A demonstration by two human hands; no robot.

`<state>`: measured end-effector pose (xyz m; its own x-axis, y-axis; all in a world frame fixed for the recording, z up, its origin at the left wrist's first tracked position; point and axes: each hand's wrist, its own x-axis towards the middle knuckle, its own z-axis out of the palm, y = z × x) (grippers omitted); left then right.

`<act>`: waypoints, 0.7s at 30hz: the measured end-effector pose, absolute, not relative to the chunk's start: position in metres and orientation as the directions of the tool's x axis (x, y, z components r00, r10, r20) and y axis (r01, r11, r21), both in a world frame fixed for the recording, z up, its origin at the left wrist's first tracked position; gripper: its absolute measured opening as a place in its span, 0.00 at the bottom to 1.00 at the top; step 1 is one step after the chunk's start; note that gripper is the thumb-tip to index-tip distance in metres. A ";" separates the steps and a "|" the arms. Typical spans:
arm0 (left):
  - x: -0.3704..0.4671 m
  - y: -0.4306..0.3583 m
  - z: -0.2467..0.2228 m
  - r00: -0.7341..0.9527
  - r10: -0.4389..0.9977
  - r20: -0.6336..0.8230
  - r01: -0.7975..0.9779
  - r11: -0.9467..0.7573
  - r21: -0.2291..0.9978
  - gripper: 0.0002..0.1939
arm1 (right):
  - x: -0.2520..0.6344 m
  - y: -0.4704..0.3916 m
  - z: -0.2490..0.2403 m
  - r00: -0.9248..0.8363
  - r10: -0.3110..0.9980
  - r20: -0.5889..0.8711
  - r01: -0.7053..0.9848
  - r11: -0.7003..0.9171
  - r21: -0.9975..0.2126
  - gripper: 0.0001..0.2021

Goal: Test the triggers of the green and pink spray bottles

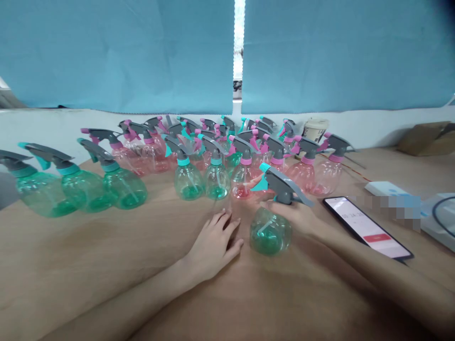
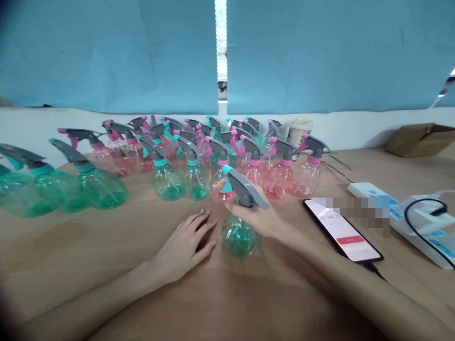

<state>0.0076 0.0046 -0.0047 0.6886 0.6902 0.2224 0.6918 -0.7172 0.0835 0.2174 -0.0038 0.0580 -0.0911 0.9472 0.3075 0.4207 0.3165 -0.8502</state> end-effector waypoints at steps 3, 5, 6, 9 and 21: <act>0.008 0.004 -0.004 0.690 0.686 0.229 0.688 -0.721 0.084 0.22 | 0.217 -0.004 0.058 -0.091 0.951 0.295 0.402 0.306 -0.863 0.07; 0.008 0.004 -0.005 0.692 0.684 0.232 0.686 -0.723 0.084 0.22 | 0.216 -0.005 0.058 -0.099 0.951 0.294 0.399 0.308 -0.864 0.07; 0.007 0.004 -0.005 0.692 0.684 0.232 0.686 -0.722 0.083 0.22 | 0.216 -0.005 0.058 -0.101 0.952 0.288 0.403 0.304 -0.863 0.06; 0.007 0.004 -0.006 0.692 0.685 0.227 0.687 -0.722 0.082 0.22 | 0.215 -0.004 0.057 -0.094 0.959 0.266 0.419 0.281 -0.864 0.06; 0.007 0.005 -0.007 0.689 0.686 0.236 0.687 -0.721 0.091 0.22 | 0.217 -0.003 0.056 -0.071 0.964 0.257 0.386 0.265 -0.884 0.04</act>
<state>0.0067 0.0045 -0.0067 0.6885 0.6857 0.2362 0.6868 -0.7211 0.0914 0.2168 -0.0028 0.0563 -0.0714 0.9637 0.2573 0.3865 0.2645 -0.8836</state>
